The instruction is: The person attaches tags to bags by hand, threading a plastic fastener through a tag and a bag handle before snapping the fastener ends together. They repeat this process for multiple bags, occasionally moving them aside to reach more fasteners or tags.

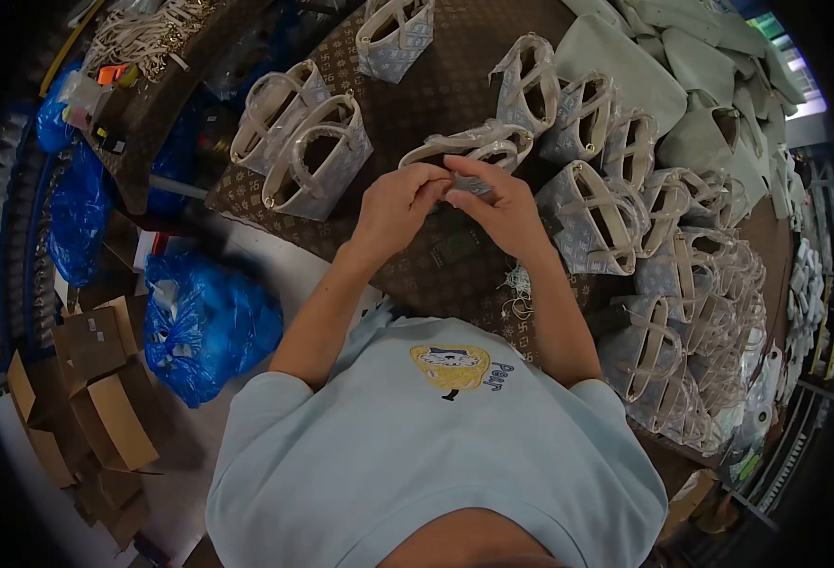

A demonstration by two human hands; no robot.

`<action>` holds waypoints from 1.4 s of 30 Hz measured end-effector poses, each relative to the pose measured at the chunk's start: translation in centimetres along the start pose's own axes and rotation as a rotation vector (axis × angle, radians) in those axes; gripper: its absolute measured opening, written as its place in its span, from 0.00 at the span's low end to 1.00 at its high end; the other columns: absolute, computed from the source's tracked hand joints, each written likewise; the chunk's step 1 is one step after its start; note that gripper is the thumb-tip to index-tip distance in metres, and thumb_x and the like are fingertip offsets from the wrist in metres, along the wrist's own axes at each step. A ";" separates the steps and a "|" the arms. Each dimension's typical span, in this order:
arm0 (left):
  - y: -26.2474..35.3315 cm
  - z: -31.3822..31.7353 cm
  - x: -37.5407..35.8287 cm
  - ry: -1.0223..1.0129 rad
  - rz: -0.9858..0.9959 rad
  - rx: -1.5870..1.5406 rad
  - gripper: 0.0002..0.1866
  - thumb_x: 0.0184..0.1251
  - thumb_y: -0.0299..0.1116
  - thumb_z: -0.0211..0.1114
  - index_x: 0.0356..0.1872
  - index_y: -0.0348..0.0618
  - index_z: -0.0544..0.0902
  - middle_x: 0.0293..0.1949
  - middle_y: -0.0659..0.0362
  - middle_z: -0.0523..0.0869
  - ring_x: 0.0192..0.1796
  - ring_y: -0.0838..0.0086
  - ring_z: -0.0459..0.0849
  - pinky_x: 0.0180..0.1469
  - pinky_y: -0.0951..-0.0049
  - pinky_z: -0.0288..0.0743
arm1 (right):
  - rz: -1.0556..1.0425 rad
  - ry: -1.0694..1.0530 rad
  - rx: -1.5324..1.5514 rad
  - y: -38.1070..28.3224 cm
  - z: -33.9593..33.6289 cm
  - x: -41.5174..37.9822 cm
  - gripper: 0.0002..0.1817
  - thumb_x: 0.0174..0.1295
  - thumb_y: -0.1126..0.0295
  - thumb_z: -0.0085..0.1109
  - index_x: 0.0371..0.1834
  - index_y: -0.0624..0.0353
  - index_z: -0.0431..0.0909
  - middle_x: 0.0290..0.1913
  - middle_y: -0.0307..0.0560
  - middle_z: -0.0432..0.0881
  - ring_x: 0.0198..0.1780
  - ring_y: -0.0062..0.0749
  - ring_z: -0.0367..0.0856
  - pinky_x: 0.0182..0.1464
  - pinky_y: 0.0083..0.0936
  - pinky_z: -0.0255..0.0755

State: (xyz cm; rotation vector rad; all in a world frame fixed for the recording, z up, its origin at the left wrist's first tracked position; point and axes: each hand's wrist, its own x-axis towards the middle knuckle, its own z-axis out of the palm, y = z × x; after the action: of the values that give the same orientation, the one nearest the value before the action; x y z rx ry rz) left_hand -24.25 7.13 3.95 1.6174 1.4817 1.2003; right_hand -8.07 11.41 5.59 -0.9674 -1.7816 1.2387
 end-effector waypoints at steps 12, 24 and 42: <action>-1.0 1.9 -1.9 -0.230 -0.749 -0.673 0.13 0.69 0.40 0.53 0.42 0.43 0.79 0.31 0.62 0.83 0.26 0.80 0.79 0.26 0.83 0.70 | -0.109 0.012 0.009 2.1 -0.4 0.6 0.04 0.58 0.77 0.58 0.35 0.66 0.78 0.29 0.40 0.81 0.30 0.17 0.78 0.32 0.16 0.72; -5.0 7.7 -1.0 0.059 -0.815 -1.333 0.07 0.66 0.35 0.57 0.38 0.43 0.77 0.32 0.64 0.82 0.28 0.82 0.80 0.26 0.86 0.71 | 0.076 -0.083 -0.028 2.1 -1.4 -0.9 0.03 0.60 0.74 0.56 0.35 0.62 0.78 0.32 0.39 0.79 0.31 0.20 0.79 0.33 0.17 0.71; -1.9 3.2 -3.6 0.122 -0.100 0.192 0.07 0.61 0.30 0.60 0.40 0.43 0.79 0.30 0.55 0.85 0.31 0.67 0.85 0.32 0.73 0.75 | -0.239 -0.085 -0.451 2.1 -0.7 -0.3 0.05 0.53 0.72 0.61 0.34 0.56 0.80 0.34 0.44 0.80 0.40 0.36 0.79 0.36 0.27 0.73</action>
State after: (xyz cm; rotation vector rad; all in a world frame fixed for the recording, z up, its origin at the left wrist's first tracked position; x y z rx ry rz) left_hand -21.94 4.38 0.27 1.5955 1.7802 1.1479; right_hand -6.99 11.91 3.75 -0.9162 -2.2261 0.7521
